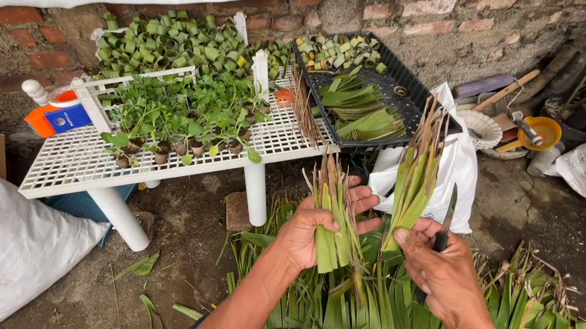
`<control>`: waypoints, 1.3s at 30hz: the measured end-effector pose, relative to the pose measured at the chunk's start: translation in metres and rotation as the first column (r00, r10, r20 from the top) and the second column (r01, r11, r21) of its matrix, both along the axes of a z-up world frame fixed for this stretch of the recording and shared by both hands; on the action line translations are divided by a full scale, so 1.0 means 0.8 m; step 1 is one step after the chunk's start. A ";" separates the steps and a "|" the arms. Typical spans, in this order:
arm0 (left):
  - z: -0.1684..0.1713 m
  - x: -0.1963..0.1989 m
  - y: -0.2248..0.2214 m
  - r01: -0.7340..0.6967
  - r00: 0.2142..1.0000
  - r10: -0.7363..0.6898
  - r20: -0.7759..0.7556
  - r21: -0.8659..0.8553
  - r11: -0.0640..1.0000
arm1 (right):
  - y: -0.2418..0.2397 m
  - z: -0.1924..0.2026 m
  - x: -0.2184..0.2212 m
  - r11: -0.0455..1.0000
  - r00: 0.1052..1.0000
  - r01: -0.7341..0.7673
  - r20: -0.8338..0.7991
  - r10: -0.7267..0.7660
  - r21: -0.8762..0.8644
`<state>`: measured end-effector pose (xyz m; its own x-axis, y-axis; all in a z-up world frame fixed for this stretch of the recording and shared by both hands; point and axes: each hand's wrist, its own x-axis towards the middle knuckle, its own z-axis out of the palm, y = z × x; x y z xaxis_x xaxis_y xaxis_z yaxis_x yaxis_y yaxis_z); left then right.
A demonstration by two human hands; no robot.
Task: Cutting banana leaves into uniform rectangular strips using a knife and sorting them.
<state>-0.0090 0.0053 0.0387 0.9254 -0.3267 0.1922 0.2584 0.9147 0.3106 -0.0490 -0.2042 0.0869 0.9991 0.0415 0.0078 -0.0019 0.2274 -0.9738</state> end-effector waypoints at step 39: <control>0.040 -0.038 -0.030 -0.200 0.975 0.221 0.010 0.468 0.861 | 0.061 0.018 -0.021 0.993 0.997 -0.064 -0.037 0.061 -0.099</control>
